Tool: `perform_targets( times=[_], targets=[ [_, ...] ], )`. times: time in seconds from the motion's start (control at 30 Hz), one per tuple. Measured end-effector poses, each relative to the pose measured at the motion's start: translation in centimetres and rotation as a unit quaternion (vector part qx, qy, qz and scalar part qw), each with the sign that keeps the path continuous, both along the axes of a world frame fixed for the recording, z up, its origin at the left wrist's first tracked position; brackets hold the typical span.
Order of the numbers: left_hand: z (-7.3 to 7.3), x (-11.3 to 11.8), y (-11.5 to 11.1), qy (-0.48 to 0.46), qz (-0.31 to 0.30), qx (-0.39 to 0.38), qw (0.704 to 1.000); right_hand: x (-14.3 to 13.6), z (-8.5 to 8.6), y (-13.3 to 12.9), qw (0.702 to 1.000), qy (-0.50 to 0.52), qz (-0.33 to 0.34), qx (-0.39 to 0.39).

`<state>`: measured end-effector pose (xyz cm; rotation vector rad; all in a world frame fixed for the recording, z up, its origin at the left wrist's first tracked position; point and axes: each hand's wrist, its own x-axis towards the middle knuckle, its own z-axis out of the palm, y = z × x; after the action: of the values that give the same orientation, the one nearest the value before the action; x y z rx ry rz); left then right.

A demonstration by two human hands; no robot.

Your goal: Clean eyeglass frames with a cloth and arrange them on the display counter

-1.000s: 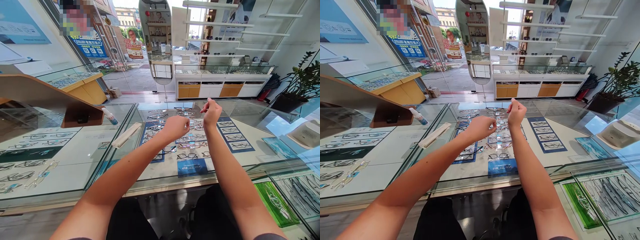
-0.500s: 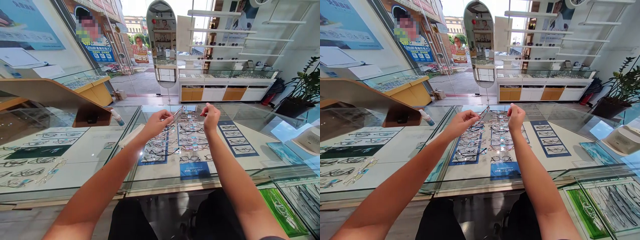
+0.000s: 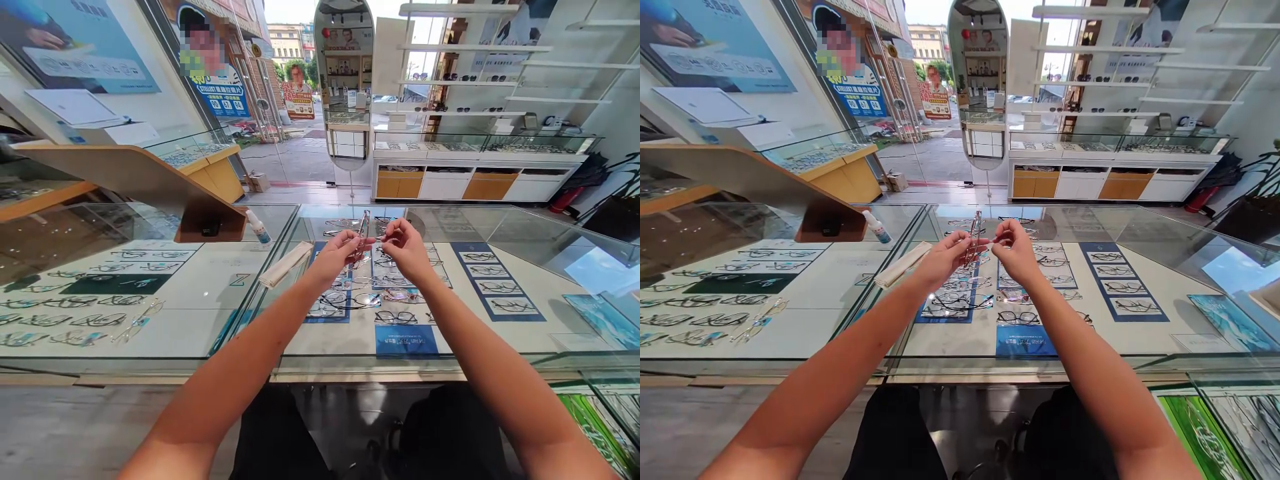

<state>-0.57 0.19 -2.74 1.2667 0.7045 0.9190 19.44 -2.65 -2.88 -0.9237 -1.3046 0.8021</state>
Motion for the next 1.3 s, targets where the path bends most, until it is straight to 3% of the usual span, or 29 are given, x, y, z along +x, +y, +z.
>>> perform_targets(
  times=[0.2, 0.63, 1.3],
  targets=[
    [-0.7, 0.3, -0.2, -0.022, -0.028, -0.018, 0.999, 0.0, -0.5, 0.0, 0.998, -0.04, 0.007, 0.04],
    [-0.2, 0.3, -0.4, -0.063, -0.024, -0.018, 0.998, -0.1, 0.0, -0.5, 0.959, -0.197, -0.12, 0.163],
    [-0.2, 0.1, 0.0, -0.119, -0.052, -0.079, 0.988, -0.4, 0.1, -1.3, 0.931, -0.259, -0.136, 0.217]
  ],
)
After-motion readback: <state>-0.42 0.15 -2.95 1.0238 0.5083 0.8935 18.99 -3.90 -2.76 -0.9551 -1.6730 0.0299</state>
